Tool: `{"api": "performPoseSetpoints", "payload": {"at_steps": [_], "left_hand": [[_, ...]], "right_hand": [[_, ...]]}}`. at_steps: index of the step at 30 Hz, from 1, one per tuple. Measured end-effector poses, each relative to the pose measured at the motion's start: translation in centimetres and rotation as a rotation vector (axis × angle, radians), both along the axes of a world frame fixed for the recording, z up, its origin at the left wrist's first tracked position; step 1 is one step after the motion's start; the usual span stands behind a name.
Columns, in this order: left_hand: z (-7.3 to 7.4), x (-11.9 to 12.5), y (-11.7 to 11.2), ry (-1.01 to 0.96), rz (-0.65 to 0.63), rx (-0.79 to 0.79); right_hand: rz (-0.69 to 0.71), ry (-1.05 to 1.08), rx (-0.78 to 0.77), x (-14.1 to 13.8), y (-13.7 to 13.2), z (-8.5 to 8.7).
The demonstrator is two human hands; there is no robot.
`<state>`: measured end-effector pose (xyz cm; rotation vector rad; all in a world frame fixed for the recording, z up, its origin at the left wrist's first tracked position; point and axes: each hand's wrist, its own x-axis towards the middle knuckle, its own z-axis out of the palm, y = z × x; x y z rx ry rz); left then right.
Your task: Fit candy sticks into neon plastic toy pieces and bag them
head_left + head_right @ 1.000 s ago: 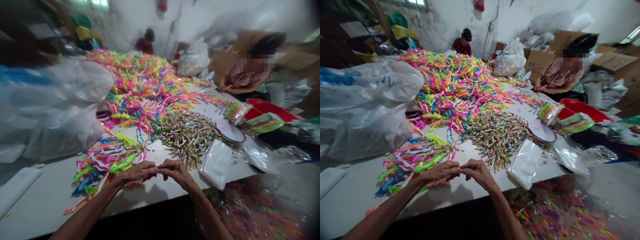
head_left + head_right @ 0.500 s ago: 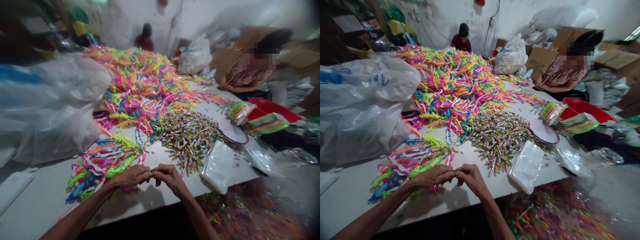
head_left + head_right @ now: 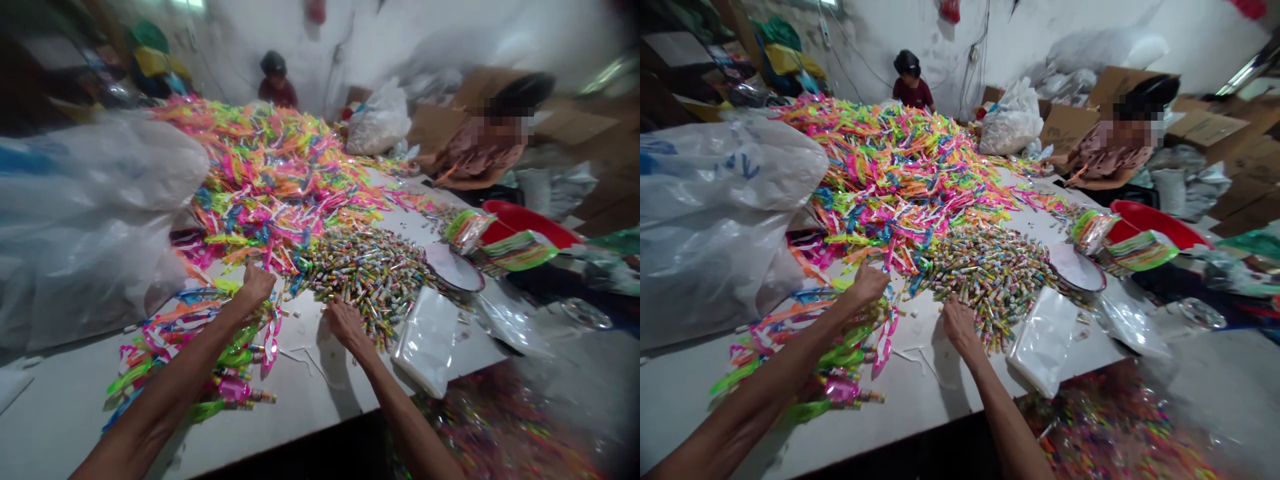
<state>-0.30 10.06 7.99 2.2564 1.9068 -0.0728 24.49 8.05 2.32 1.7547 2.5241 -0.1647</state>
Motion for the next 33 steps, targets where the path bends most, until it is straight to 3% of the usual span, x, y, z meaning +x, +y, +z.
{"api": "performPoseSetpoints", "payload": {"at_steps": [4,9,13,16,20,24,28,30,33], "left_hand": [[-1.3,2.0,2.1,-0.01,0.036,-0.013],[-3.1,6.6,3.4,-0.177,0.108,0.034],[-4.6,8.7,4.8,-0.347,0.246,0.024],[-4.7,7.3,4.6,-0.512,0.318,-0.026],[-3.9,4.7,1.5,-0.816,0.295,-0.148],[-3.4,4.5,-3.4,-1.112,0.214,-0.267],[-3.3,5.4,-7.8,-1.493,0.152,-0.51],[-3.1,5.8,-9.3,-1.556,0.113,-0.593],[-2.9,6.1,-10.4,-1.582,0.099,-0.594]], "right_hand": [[0.087,-0.066,-0.003,-1.3,1.0,-0.9],[0.056,0.074,0.076,-1.6,1.2,-1.0],[-0.053,0.448,0.118,-1.1,1.1,-0.8],[-0.255,0.891,-0.048,-0.6,0.4,-0.5],[-0.52,1.477,-0.444,-0.5,-1.2,0.2],[-0.617,1.859,-0.573,-1.1,-2.2,1.8],[-0.616,1.914,-0.55,-1.8,-2.9,3.5],[-0.572,1.858,-0.562,-2.2,-3.6,3.9],[-0.495,1.76,-0.607,-2.8,-5.0,4.0]]}}
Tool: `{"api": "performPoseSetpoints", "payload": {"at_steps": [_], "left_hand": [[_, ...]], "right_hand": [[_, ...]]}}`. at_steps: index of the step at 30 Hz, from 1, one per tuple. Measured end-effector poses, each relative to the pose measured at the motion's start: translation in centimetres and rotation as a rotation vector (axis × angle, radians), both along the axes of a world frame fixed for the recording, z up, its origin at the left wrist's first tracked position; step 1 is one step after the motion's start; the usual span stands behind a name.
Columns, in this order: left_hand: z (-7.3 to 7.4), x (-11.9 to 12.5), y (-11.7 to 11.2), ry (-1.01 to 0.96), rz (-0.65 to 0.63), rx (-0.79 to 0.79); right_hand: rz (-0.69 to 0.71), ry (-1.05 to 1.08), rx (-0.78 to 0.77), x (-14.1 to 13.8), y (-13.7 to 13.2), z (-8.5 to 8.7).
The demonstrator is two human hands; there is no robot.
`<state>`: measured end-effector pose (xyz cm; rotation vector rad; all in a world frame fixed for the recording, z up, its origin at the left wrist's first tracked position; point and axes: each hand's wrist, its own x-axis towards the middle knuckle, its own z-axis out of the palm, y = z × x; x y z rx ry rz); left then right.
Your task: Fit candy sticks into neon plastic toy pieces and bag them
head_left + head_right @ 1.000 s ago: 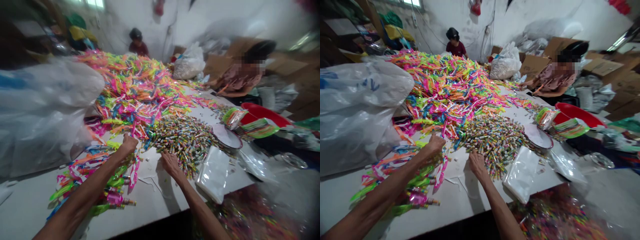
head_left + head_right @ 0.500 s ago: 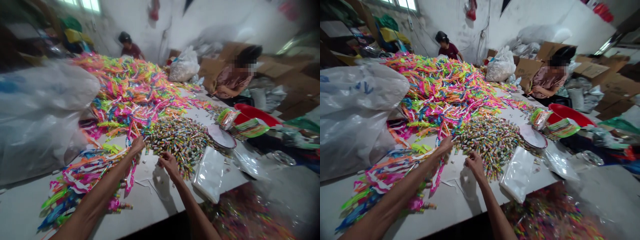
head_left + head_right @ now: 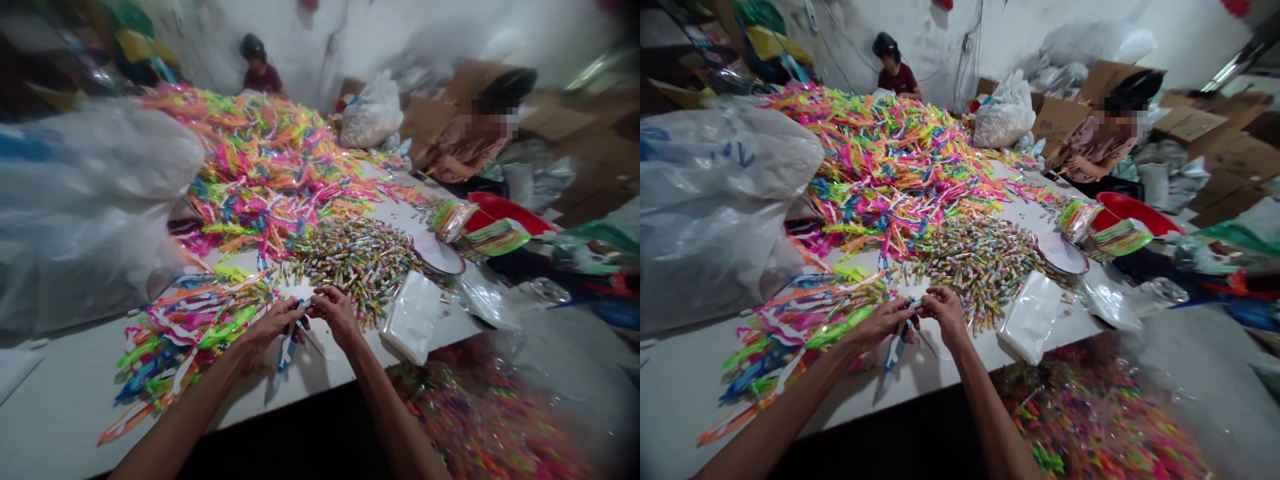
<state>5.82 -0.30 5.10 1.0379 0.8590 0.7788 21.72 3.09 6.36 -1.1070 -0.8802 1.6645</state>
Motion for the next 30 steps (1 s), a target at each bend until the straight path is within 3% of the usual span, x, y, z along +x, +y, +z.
{"api": "performPoseSetpoints", "payload": {"at_steps": [6,15,20,30], "left_hand": [[0.2,-0.6,-0.6,0.115,-0.012,0.066],[3.3,-1.4,-1.7,0.208,-0.037,0.097],[3.4,-1.8,-1.6,0.219,-0.084,0.112],[3.2,-2.1,-1.4,0.203,-0.116,0.106]], "right_hand": [[-0.029,-0.005,0.007,-0.3,-1.3,0.3],[0.131,-0.02,0.067,-0.2,-1.4,1.1],[0.179,-0.055,0.064,0.0,-1.5,0.9],[0.148,-0.125,0.029,-0.4,-1.3,0.4]]}}
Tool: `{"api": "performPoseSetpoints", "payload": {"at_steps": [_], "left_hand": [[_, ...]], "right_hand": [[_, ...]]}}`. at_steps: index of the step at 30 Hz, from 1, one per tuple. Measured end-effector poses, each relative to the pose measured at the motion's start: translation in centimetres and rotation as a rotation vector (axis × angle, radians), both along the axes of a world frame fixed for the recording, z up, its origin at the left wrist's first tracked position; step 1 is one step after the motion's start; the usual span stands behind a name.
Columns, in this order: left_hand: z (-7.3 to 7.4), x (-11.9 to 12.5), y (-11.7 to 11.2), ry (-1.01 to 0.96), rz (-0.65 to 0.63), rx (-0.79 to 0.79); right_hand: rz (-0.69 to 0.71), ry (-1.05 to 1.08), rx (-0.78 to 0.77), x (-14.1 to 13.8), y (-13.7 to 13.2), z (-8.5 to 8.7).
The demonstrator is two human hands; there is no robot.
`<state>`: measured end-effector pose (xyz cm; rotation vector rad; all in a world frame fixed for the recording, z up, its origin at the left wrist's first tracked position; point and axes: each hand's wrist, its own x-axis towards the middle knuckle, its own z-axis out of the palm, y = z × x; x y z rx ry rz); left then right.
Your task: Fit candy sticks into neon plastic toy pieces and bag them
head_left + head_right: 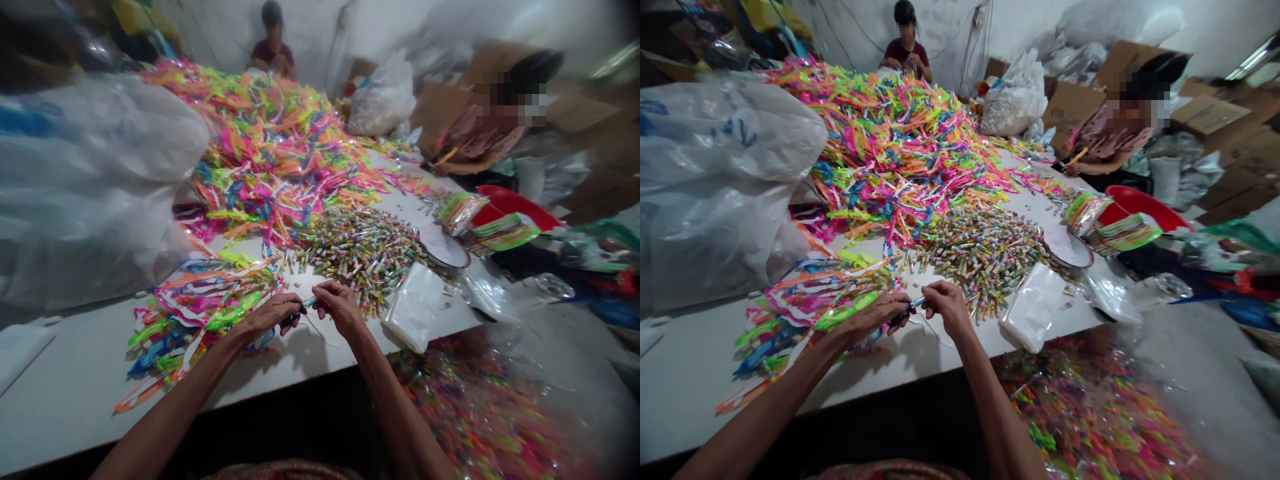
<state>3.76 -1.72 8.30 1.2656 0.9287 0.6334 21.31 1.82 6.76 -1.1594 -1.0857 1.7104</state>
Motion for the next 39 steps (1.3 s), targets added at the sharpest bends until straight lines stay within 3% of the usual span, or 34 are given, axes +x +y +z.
{"api": "performPoseSetpoints", "payload": {"at_steps": [7,15,20,23,26,29,32,34,39], "left_hand": [[0.6,-0.1,-0.2,0.094,-0.033,0.068],[-1.3,-1.6,0.1,0.239,-0.047,0.112],[-0.6,-5.6,0.6,0.711,-0.103,0.482],[0.1,-9.0,1.5,1.082,-0.018,0.699],[-0.2,-10.6,5.0,1.333,0.139,0.835],[-1.8,-9.1,11.3,1.406,0.185,0.871],[-4.0,-6.1,17.5,1.392,0.127,0.952],[-5.2,-4.4,20.1,1.378,0.077,1.017],[-6.3,-3.4,21.7,1.335,-0.016,1.141]], "right_hand": [[0.008,-0.044,0.024,-0.4,0.0,-0.1],[0.049,-0.086,0.102,-2.5,-0.9,0.2],[0.215,-0.14,0.117,-4.0,1.0,-1.5],[0.188,-0.507,0.291,-3.6,4.5,-3.1],[0.09,-1.114,0.544,-3.6,8.0,-4.7],[0.134,-1.453,0.604,-4.8,9.7,-5.8],[0.145,-1.55,0.577,-5.8,9.8,-6.4],[0.153,-1.565,0.576,-5.6,9.5,-6.7],[0.233,-1.51,0.71,-3.6,9.0,-8.0]]}}
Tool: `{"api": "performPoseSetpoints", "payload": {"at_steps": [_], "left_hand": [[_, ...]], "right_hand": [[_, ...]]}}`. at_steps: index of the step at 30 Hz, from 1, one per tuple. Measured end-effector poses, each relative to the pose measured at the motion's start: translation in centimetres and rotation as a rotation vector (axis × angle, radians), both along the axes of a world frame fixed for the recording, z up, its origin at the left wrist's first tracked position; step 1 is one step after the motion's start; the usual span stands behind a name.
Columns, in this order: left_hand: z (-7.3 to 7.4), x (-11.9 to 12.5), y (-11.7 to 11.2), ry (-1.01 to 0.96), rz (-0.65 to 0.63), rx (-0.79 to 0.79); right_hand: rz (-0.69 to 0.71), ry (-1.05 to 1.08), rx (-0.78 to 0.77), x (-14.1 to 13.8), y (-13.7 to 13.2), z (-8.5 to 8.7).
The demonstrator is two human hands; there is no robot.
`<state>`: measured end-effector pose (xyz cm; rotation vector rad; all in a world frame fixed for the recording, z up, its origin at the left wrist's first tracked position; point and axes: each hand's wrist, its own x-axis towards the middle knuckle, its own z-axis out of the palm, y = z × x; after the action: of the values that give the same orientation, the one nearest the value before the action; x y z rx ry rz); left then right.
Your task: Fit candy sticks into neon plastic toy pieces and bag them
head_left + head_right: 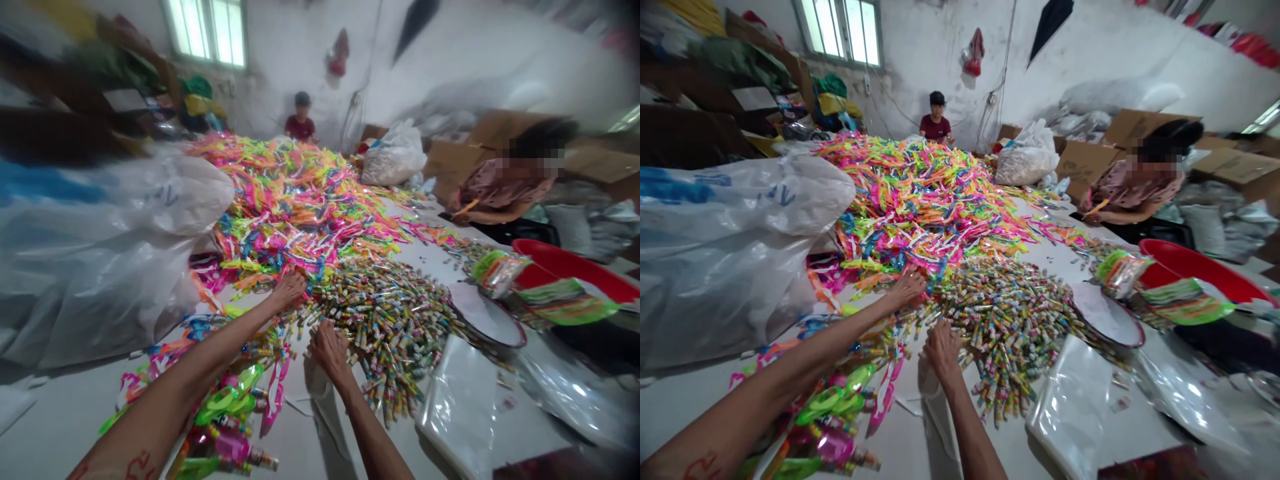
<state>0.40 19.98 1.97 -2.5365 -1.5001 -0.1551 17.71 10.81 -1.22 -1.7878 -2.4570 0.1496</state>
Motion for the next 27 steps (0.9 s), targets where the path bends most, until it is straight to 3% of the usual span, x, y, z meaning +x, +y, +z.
{"api": "performPoseSetpoints", "payload": {"at_steps": [2,4,8,11,15,18,20,24,27], "left_hand": [[0.5,-0.3,-0.4,-0.01,-0.039,0.007],[1.4,-0.7,-1.2,-0.033,-0.056,0.01],[3.5,-0.9,-4.3,-0.121,-0.032,0.03],[5.0,-0.7,-7.2,-0.364,0.046,-0.007],[6.0,0.2,-10.7,-0.838,0.19,-0.308],[6.0,1.4,-13.4,-1.208,0.179,-0.673],[5.8,2.1,-15.3,-1.372,0.171,-0.832],[5.8,3.1,-18.7,-1.328,0.126,-0.834],[6.2,3.5,-20.6,-1.054,0.104,-0.596]], "right_hand": [[0.019,0.074,0.004,0.6,-0.1,-0.2],[-0.046,0.22,-0.031,1.1,-0.2,0.2],[-0.144,0.781,-0.227,2.2,-0.9,2.1],[-0.163,1.181,-0.361,3.1,-2.2,4.2],[-0.155,1.395,-0.445,3.6,-4.2,7.0],[-0.172,1.474,-0.495,3.4,-5.5,8.4],[-0.173,1.524,-0.54,3.3,-6.3,9.1],[-0.15,1.545,-0.623,3.7,-8.1,10.1],[-0.126,1.5,-0.626,4.1,-9.1,10.9]]}}
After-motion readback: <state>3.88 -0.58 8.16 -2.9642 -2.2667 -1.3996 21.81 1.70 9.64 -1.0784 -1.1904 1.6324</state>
